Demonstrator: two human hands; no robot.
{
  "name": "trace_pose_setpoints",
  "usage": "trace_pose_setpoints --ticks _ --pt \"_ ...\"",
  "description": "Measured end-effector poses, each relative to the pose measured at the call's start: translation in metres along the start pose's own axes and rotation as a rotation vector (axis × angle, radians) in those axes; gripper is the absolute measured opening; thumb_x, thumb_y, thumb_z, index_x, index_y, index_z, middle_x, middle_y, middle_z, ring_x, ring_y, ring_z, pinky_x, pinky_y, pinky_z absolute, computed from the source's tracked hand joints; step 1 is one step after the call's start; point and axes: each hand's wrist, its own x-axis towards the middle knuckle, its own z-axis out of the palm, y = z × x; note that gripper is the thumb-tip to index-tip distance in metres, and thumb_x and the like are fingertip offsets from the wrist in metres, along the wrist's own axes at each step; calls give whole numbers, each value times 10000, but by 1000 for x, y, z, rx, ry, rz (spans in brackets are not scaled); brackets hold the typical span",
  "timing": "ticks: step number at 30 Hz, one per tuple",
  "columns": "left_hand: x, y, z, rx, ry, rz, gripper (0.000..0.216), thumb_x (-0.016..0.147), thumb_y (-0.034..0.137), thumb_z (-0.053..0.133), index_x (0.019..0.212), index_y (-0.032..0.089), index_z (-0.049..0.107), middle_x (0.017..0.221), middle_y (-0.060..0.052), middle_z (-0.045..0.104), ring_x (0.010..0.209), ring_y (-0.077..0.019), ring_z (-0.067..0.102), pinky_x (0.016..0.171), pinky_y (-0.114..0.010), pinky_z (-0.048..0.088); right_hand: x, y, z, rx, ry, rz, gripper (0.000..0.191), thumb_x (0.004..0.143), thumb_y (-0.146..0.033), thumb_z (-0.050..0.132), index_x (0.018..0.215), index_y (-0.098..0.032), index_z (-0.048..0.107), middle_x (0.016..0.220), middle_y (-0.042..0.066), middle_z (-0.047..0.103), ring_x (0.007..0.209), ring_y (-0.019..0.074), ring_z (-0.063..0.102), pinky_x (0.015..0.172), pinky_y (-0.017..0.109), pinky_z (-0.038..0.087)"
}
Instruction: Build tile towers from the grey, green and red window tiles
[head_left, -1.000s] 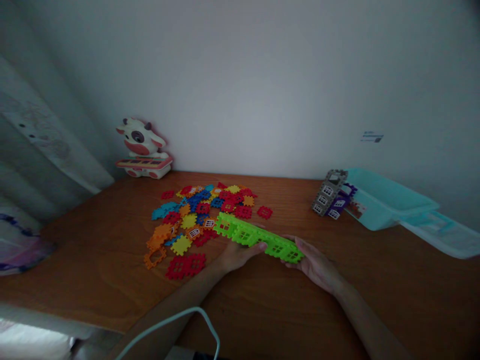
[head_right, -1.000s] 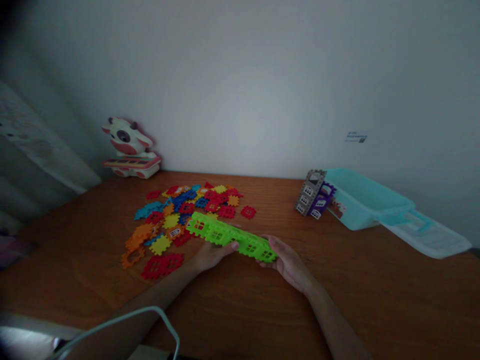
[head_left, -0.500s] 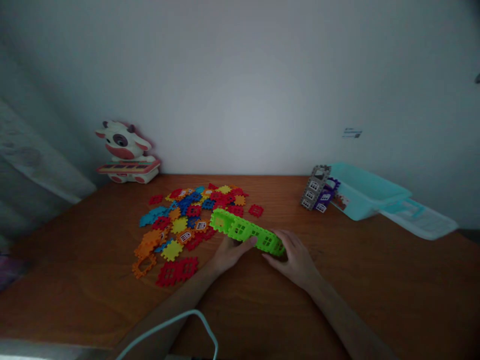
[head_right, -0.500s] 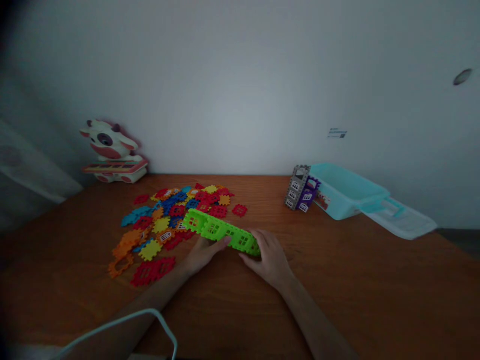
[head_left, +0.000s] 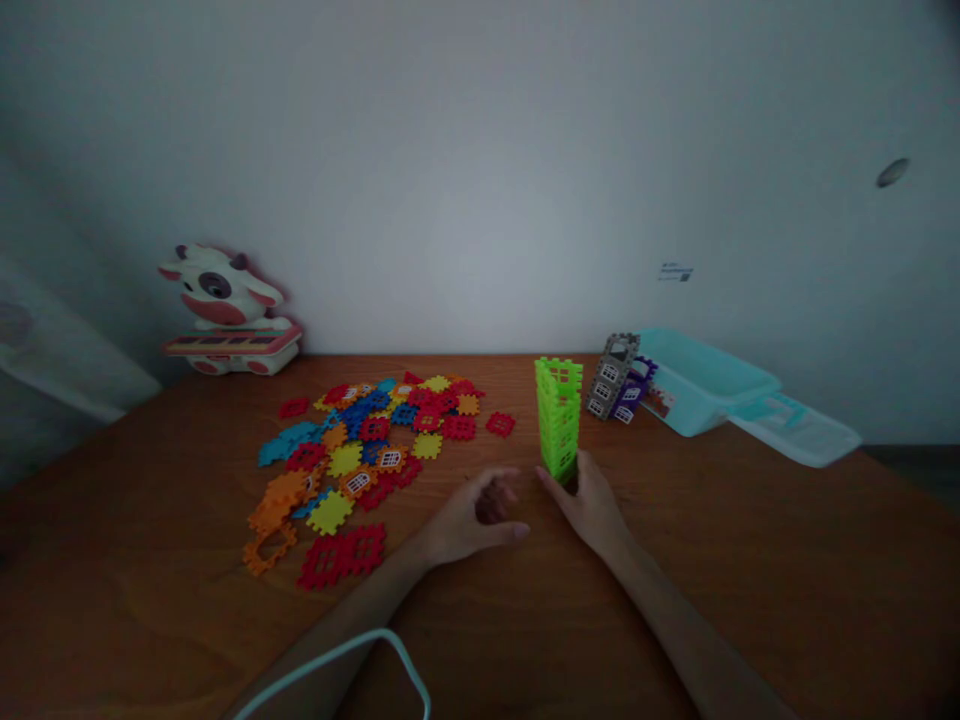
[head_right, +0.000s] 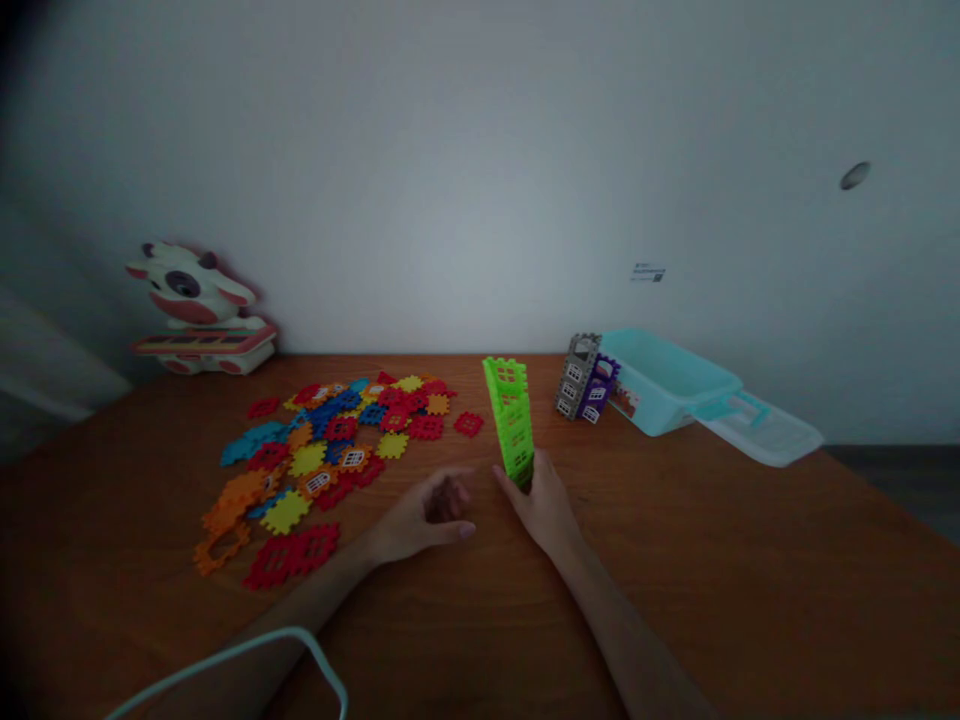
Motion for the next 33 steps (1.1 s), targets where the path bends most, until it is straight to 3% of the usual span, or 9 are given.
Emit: trace_pose_setpoints --ticks 5,8,15,20,26,33 --pt "0 -2 -4 237 -18 63 479 796 439 797 1184 209 637 1015 -27 623 812 -131 566 712 -267 488 25 24 -8 -192 141 -79 481 871 -708 550 896 -227 559 955 125 625 951 312 592 865 436 477" --pt "-1 -5 -3 328 -34 117 391 820 412 773 1129 201 660 989 -26 620 809 -133 573 706 -261 490 46 36 -9 -234 186 -16 534 849 -757 527 850 -224 560 940 130 619 982 319 587 887 440 480" --pt "-2 -3 0 392 -96 124 325 826 383 765 1081 198 683 1009 -33 630 855 -144 588 741 -255 491 86 40 4 -235 261 130 640 853 -760 503 1051 -156 581 1105 198 621 989 337 627 840 442 498" --pt "-3 -1 0 416 -112 140 275 836 354 751 1062 208 694 1037 -39 632 878 -151 596 762 -261 495 82 37 3 -232 259 123 597 835 -705 582 1096 -168 584 1142 170 630 1059 313 621 883 400 496" --pt "-3 -1 2 433 -125 166 237 848 351 740 1039 217 700 1030 -37 635 886 -154 600 783 -266 499 73 34 0 -287 233 150 444 858 -589 602 1030 -180 603 1064 145 652 912 276 652 820 378 508" --pt "-4 1 2 431 -122 142 209 870 340 715 1035 213 709 1019 -36 633 864 -144 607 757 -254 494 90 26 7 -376 232 257 440 891 -473 593 1185 -146 562 1131 176 687 978 310 692 810 381 508"
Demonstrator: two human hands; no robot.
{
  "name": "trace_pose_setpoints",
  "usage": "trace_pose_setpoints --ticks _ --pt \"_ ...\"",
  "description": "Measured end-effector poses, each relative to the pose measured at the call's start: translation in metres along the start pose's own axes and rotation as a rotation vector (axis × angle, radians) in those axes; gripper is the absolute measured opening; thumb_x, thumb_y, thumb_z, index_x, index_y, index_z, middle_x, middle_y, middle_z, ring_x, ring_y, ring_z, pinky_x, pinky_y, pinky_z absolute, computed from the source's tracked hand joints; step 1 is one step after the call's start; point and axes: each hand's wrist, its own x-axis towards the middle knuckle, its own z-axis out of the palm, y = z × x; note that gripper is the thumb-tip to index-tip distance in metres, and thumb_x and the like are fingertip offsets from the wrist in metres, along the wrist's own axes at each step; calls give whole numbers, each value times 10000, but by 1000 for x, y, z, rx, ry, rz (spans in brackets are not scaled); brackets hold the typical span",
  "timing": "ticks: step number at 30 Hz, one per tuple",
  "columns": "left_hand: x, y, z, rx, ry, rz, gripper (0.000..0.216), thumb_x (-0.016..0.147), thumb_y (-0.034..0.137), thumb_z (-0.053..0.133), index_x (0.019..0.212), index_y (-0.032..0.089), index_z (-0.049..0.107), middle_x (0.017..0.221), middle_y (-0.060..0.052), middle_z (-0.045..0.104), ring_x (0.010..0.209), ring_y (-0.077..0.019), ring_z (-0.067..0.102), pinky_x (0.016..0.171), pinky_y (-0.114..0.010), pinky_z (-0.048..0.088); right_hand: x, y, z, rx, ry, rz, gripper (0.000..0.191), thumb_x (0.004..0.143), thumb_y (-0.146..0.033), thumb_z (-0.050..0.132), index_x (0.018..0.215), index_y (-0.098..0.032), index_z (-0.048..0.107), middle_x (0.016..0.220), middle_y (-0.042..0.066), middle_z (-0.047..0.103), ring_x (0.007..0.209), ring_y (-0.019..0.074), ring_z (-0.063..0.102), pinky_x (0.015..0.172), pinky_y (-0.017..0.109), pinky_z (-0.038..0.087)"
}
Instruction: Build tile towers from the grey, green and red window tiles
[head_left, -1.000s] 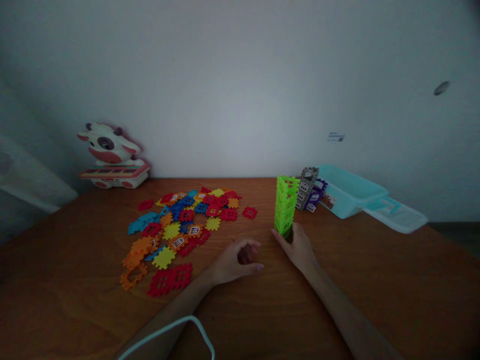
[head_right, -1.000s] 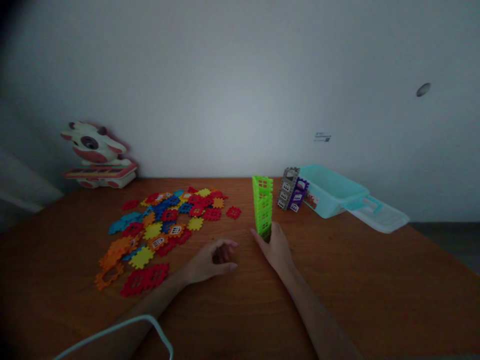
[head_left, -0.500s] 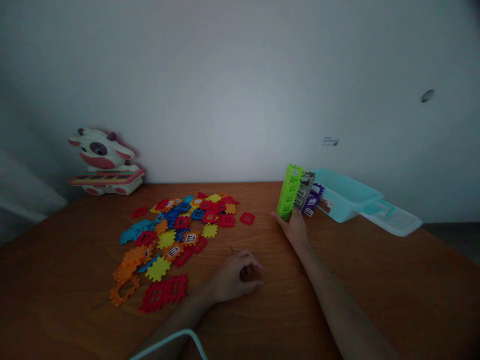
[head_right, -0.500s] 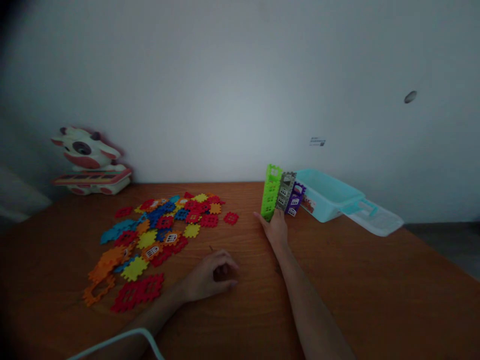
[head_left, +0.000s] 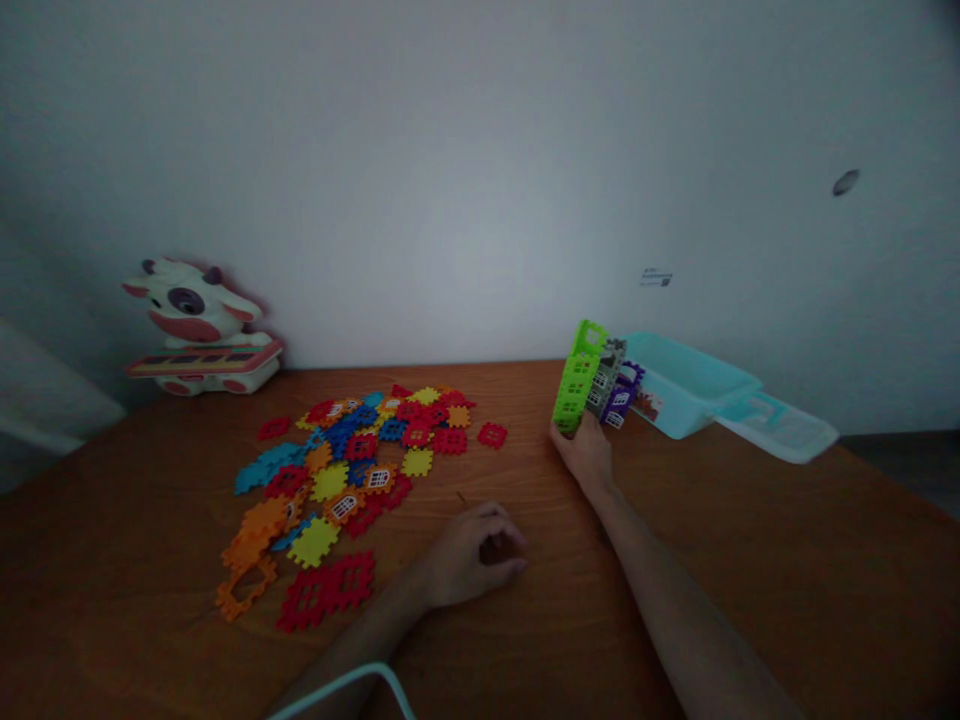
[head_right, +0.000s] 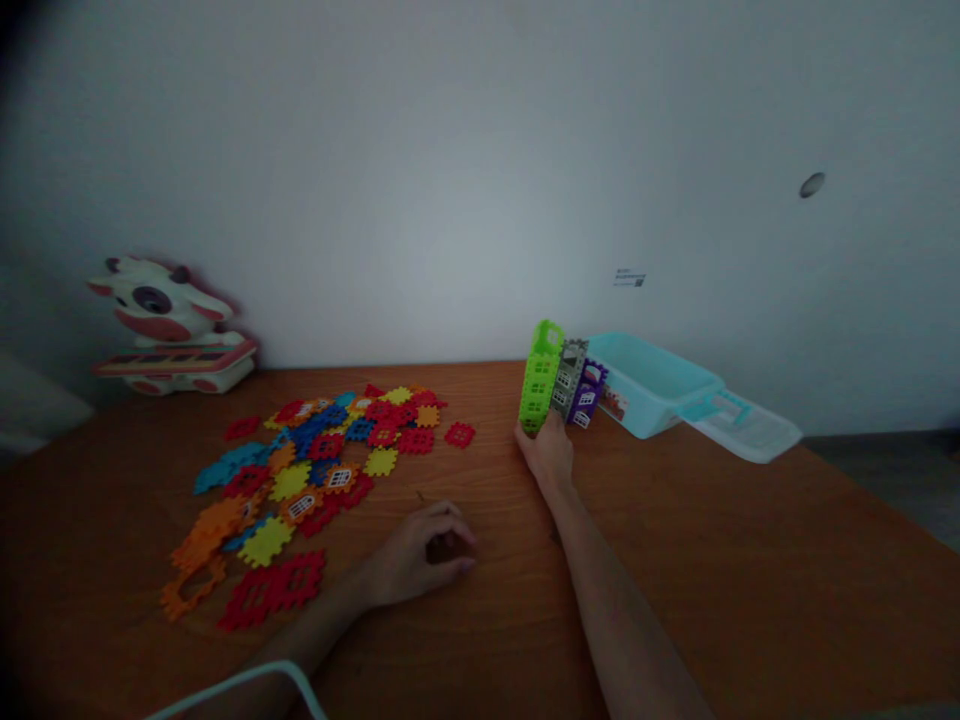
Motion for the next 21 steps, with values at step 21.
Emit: trace_pose_setpoints --ticks 21 --pt "-2 2 1 127 -9 85 198 895 356 689 1041 225 715 1055 -44 650 947 -172 628 845 -284 491 9 -8 4 -116 25 89 508 875 -505 607 1187 -108 552 1114 230 695 997 362 710 778 403 524"
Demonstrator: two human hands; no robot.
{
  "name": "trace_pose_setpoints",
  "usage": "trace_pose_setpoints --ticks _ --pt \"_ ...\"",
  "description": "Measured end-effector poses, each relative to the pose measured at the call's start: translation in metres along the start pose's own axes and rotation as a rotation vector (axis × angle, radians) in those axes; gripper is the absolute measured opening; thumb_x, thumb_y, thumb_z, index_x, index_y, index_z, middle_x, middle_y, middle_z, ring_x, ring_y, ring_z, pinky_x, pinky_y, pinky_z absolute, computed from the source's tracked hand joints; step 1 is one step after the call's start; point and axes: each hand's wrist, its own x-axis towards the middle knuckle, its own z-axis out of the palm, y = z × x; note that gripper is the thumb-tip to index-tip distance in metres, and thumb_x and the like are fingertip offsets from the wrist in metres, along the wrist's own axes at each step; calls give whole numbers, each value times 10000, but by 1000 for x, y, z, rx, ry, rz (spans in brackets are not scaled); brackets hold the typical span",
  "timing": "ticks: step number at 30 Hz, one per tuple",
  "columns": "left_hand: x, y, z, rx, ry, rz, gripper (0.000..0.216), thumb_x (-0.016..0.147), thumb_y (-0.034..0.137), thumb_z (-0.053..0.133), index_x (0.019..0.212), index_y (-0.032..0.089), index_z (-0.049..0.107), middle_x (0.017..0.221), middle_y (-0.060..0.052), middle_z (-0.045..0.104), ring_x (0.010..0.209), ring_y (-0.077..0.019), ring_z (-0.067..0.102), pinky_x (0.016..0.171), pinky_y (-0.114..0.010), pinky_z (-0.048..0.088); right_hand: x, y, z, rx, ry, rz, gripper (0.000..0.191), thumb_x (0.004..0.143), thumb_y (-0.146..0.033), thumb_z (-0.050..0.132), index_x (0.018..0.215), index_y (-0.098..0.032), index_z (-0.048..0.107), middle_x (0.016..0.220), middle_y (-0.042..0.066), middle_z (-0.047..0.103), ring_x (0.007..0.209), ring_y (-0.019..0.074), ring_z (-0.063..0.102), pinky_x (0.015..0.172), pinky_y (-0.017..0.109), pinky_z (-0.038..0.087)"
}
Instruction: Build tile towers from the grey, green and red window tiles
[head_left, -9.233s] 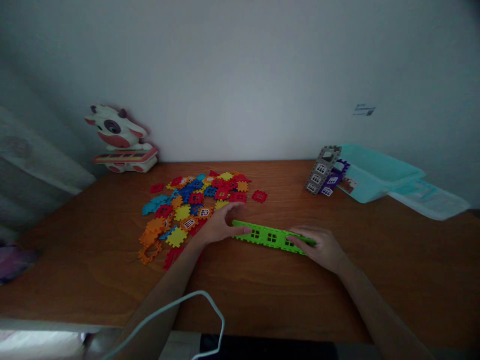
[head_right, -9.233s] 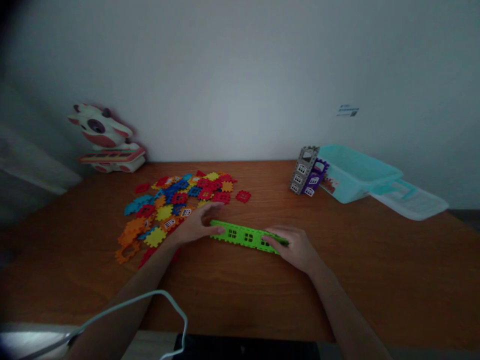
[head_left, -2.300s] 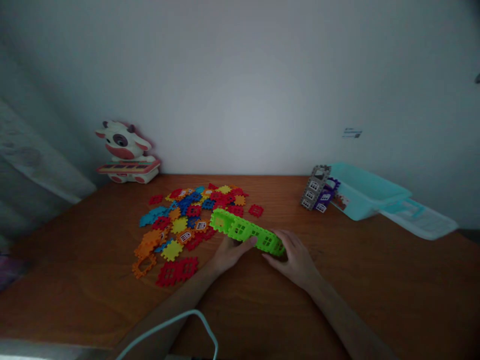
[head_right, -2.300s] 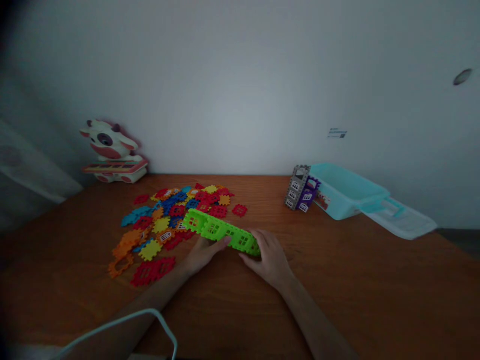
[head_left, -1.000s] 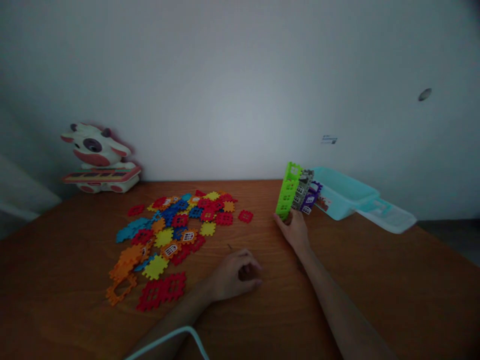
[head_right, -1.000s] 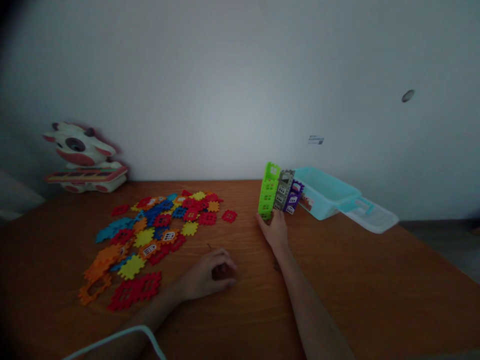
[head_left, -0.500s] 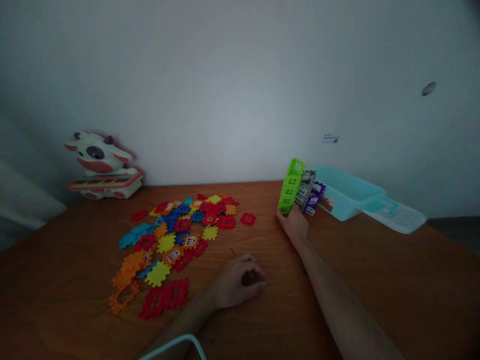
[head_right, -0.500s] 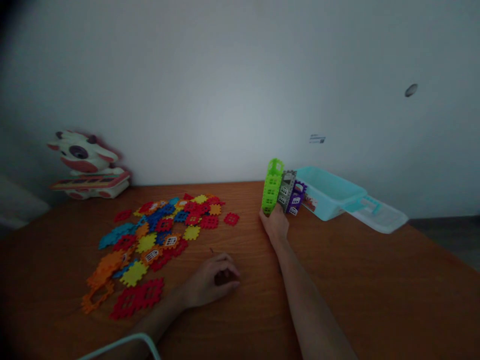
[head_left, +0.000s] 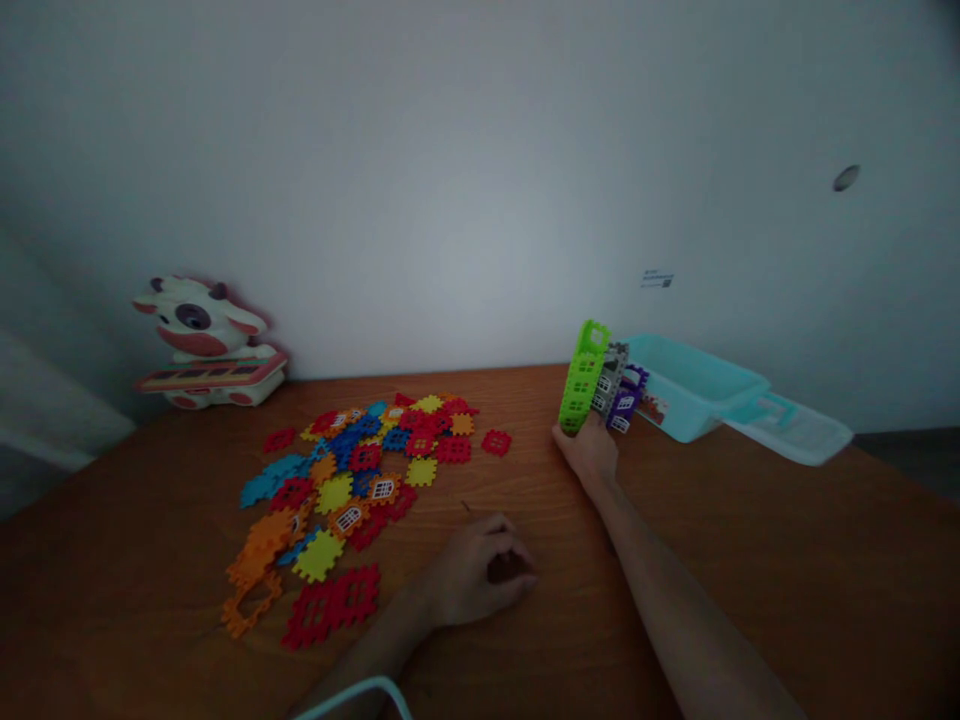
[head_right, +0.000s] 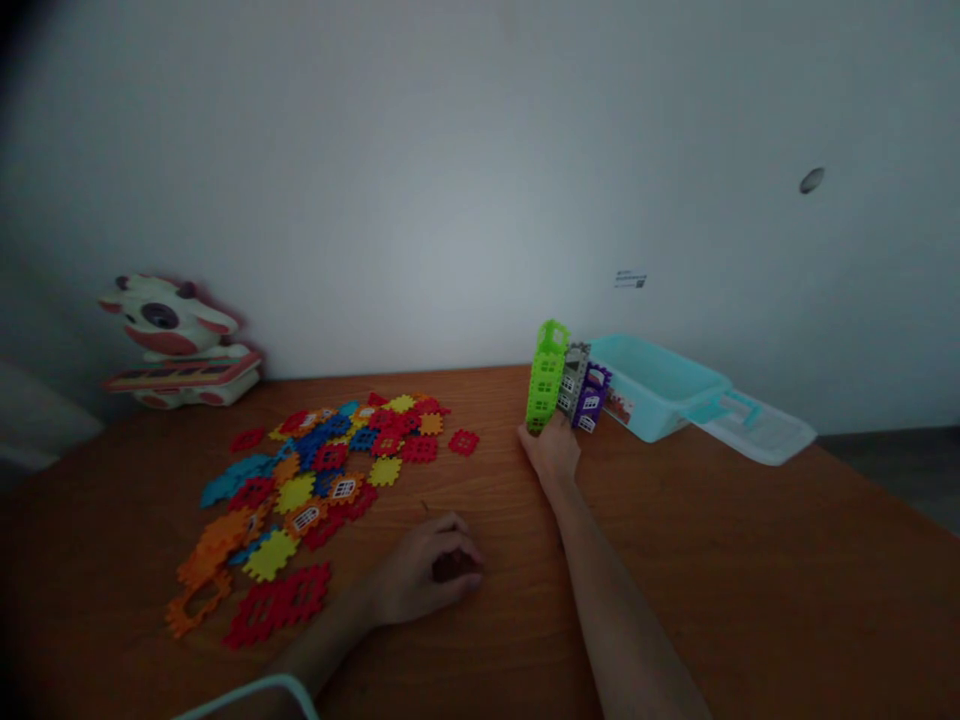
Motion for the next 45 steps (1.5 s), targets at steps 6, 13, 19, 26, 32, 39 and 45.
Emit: trace_pose_setpoints --ticks 6,13,19,26,32,39,45 --pt "0 0 1 111 -3 91 188 896 335 683 1035 214 719 1056 -61 653 988 -189 620 877 -295 492 -5 5 0 18 35 -43 506 872 -439 626 1220 -82 536 1136 246 668 1026 358 687 830 407 513" --pt "0 -3 2 291 64 151 132 931 277 613 1015 216 695 1027 -55 659 965 -192 614 876 -311 494 -20 19 -4 20 49 -164 456 888 -390 607 1186 -56 523 1196 280 616 1085 352 635 878 402 487" --pt "1 -17 3 423 229 91 125 920 272 616 1005 214 687 1046 -56 658 1009 -206 600 928 -331 485 -50 25 -16 19 -113 -424 230 930 -308 517 711 -243 492 746 55 657 705 218 639 670 312 431" --pt "-6 -29 -5 526 377 -54 126 918 248 594 975 184 686 1052 -80 657 1023 -227 600 939 -364 493 -91 22 -29 13 -136 -588 276 942 -296 476 672 -253 437 683 46 640 637 210 612 621 315 380" --pt "-20 -24 -9 562 389 -94 127 912 265 613 975 196 698 1044 -71 666 1020 -215 611 949 -348 487 -118 18 -32 23 -140 -690 285 959 -306 447 679 -260 422 682 47 638 654 219 622 631 320 384" --pt "-66 8 4 666 507 -351 220 944 262 540 1061 172 703 1137 -137 662 1107 -307 590 1013 -517 433 -128 21 -32 61 -164 -748 279 966 -323 423 695 -259 433 693 55 647 661 232 629 639 332 391" --pt "-117 30 26 892 741 -796 445 957 427 528 1281 145 646 1397 -210 547 1290 -401 475 1076 -617 347 -129 23 -31 59 -180 -799 280 966 -325 432 698 -251 467 689 50 649 644 229 626 634 331 389"
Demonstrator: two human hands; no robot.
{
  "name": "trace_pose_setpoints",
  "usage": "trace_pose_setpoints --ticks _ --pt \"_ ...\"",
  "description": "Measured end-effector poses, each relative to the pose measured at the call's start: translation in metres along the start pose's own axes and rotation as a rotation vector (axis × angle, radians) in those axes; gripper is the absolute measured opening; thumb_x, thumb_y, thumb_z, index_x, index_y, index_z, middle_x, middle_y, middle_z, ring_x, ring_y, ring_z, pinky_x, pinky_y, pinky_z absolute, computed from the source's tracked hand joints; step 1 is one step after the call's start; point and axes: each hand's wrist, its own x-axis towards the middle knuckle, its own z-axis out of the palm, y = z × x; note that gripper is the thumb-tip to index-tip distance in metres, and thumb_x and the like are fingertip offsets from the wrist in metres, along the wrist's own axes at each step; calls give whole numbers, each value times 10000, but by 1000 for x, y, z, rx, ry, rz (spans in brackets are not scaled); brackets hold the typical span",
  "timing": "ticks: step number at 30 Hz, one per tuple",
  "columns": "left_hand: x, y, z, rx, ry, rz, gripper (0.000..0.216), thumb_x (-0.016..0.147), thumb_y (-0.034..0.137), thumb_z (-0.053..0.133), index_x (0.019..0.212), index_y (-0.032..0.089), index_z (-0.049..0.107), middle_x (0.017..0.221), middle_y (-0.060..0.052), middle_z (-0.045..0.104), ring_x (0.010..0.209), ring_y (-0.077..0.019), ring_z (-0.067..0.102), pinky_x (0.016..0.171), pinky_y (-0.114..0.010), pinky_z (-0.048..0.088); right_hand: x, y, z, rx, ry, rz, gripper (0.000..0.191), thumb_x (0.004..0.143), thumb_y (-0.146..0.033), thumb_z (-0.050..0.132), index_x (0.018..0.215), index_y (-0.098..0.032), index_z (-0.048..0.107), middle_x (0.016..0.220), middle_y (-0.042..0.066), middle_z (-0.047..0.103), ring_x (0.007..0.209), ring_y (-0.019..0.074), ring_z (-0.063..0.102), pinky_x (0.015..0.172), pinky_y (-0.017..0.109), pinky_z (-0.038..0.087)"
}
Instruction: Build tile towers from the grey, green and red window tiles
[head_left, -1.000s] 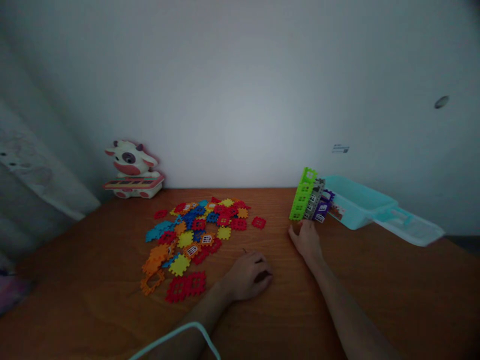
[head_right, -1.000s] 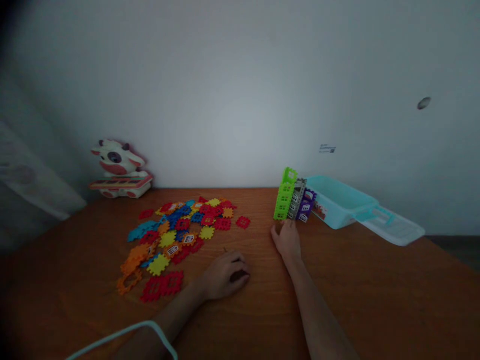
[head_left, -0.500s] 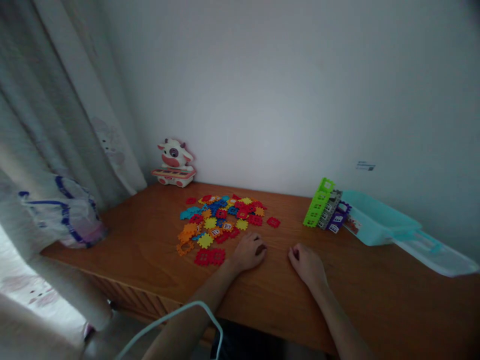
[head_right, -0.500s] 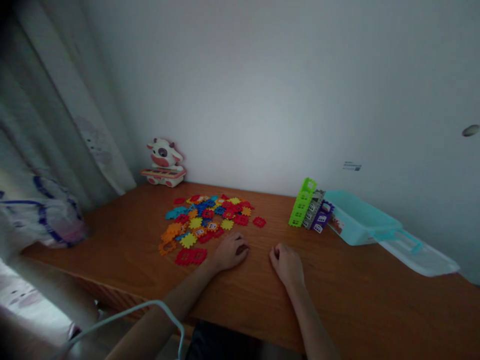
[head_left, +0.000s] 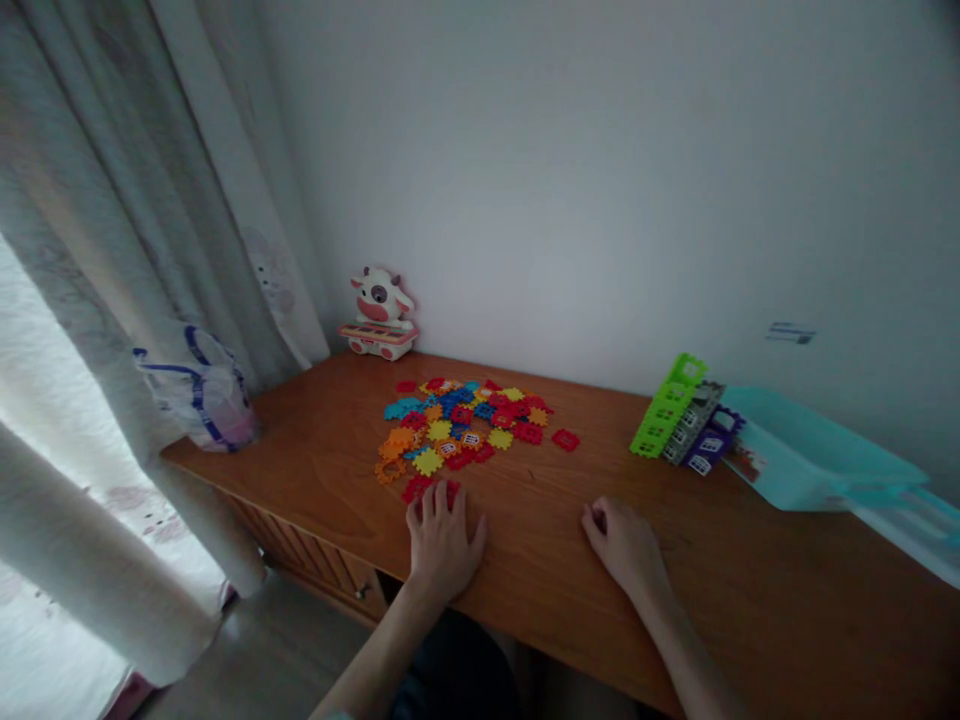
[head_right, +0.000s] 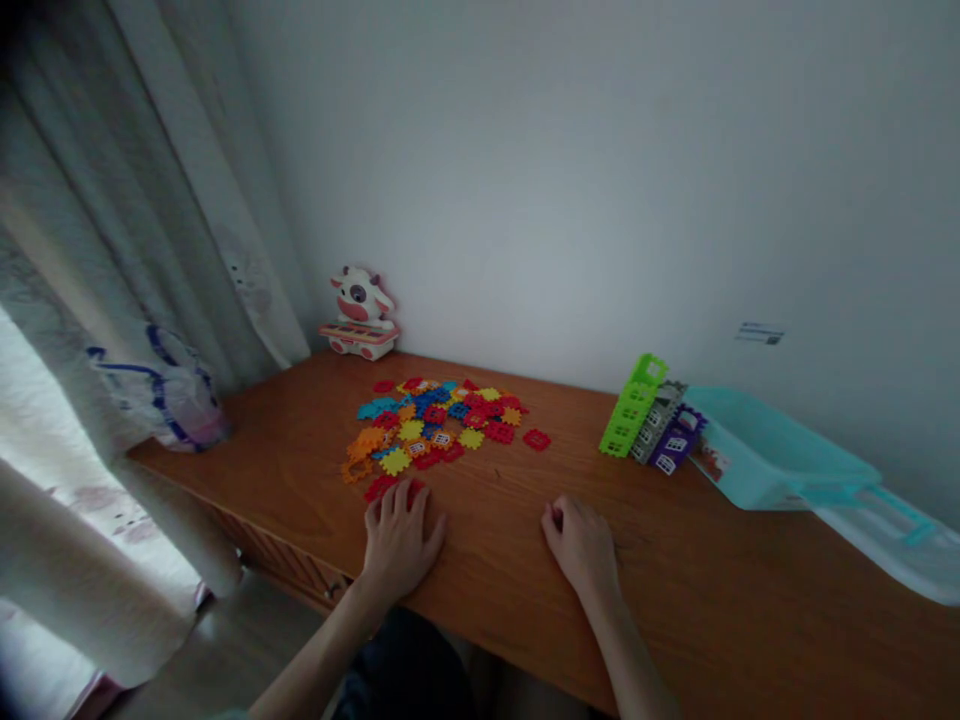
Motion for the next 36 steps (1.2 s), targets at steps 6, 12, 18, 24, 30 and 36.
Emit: trace_pose_setpoints --ticks 6,12,18,24,30,36 --pt "-3 11 1 -128 -155 238 386 968 323 496 1324 231 614 1455 -115 542 1312 -329 486 1095 -536 409 3 -4 -4 3 -37 25 265 962 -311 450 708 -245 486 700 51 665 663 231 643 641 327 391" --pt "36 49 20 -351 -320 759 534 948 359 511 1462 216 479 1528 -121 482 1369 -326 461 1137 -501 404 20 5 -5 81 -189 173 299 981 -377 457 726 -245 540 666 21 684 599 203 649 554 289 347" --pt "108 81 51 -600 -388 1159 372 970 184 436 1295 202 615 1273 -108 680 1200 -213 610 1081 -367 464 65 30 10 42 -159 239 349 981 -442 467 732 -242 608 690 41 711 618 202 653 528 282 300" --pt "113 78 60 -591 -253 879 293 981 383 548 1190 213 662 1301 -92 629 1223 -243 557 1088 -407 443 101 43 24 86 -144 252 371 936 -498 499 713 -228 622 652 38 677 593 187 603 512 276 287" --pt "111 77 67 -490 -260 771 386 979 405 535 1244 143 637 1320 -136 602 1209 -268 558 1078 -421 460 92 40 22 312 -96 47 311 953 -471 478 859 -218 635 767 54 702 675 198 631 622 302 431" --pt "112 77 66 -437 -241 719 326 964 321 538 1233 192 670 1290 -96 648 1148 -267 583 1032 -441 480 86 31 9 392 -273 -187 323 918 -531 579 855 -223 652 796 53 687 722 203 610 694 325 470"
